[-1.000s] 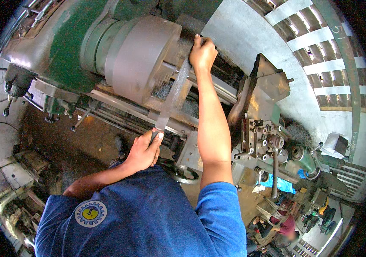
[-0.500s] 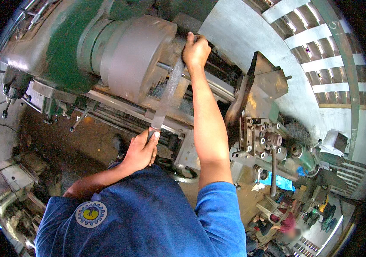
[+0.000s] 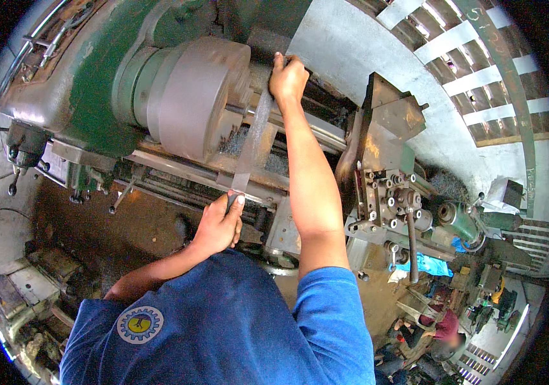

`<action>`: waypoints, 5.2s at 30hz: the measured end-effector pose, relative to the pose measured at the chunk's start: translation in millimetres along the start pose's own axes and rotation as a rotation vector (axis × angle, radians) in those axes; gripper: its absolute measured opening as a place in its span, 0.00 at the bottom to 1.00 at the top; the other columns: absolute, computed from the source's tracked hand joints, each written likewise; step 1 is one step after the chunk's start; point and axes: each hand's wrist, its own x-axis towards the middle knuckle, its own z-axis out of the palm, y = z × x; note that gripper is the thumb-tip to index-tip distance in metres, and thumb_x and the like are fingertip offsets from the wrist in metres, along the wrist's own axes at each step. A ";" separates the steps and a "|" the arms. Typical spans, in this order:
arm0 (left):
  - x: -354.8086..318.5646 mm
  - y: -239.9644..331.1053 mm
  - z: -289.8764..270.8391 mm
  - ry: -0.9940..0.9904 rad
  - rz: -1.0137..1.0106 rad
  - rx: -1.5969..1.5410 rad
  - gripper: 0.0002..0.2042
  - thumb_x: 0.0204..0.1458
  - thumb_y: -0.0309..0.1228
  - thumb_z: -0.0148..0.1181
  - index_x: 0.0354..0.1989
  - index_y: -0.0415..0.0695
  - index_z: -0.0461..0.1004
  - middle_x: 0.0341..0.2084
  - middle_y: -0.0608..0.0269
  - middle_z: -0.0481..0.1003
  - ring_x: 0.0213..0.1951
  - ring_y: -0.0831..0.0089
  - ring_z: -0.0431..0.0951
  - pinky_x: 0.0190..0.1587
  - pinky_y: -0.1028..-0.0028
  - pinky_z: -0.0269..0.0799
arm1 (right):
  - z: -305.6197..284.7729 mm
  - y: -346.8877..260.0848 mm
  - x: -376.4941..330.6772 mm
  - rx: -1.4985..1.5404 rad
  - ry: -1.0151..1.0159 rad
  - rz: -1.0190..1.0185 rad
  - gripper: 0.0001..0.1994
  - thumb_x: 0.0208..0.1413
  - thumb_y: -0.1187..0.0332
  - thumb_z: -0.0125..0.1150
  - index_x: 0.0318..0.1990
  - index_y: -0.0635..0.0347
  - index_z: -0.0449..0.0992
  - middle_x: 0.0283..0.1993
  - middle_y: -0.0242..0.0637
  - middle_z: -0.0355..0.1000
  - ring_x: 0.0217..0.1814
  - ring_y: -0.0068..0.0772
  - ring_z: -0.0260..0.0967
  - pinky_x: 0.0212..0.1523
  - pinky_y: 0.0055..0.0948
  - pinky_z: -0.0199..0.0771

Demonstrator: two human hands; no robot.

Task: The person operates a metal lathe, using a wrench to tighten the chuck and a metal bar to adjust the machine. They then use a caliper to measure a small metal part.

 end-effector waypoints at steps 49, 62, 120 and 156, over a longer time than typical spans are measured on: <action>-5.2 20.5 -1.2 -0.081 0.019 -0.023 0.18 0.71 0.46 0.44 0.48 0.40 0.67 0.13 0.63 0.71 0.13 0.73 0.74 0.17 0.70 0.71 | 4.9 18.9 1.3 -0.028 -0.001 -0.069 0.23 0.63 0.54 0.60 0.35 0.73 0.78 0.37 0.68 0.76 0.42 0.68 0.77 0.44 0.55 0.76; -0.8 8.6 -12.2 -0.080 -0.048 -0.007 0.21 0.70 0.47 0.45 0.35 0.39 0.65 0.14 0.61 0.69 0.13 0.70 0.73 0.16 0.68 0.69 | 26.2 31.8 5.5 0.087 -0.046 -0.077 0.20 0.64 0.56 0.59 0.37 0.70 0.78 0.39 0.64 0.77 0.45 0.66 0.77 0.48 0.54 0.76; -245.5 136.9 -334.5 0.666 0.355 0.422 0.17 0.63 0.43 0.61 0.45 0.38 0.75 0.12 0.68 0.68 0.10 0.78 0.68 0.16 0.74 0.62 | -236.1 -120.3 -203.0 0.717 -0.277 -0.034 0.17 0.72 0.57 0.50 0.47 0.64 0.75 0.16 0.26 0.64 0.13 0.13 0.57 0.13 0.17 0.52; -40.4 -26.1 -38.7 -0.214 0.180 0.142 0.18 0.70 0.45 0.48 0.50 0.40 0.68 0.17 0.64 0.72 0.14 0.75 0.75 0.17 0.72 0.71 | -55.7 23.4 -45.9 0.173 0.026 0.151 0.23 0.64 0.51 0.62 0.45 0.69 0.79 0.31 0.46 0.77 0.34 0.34 0.73 0.41 0.37 0.72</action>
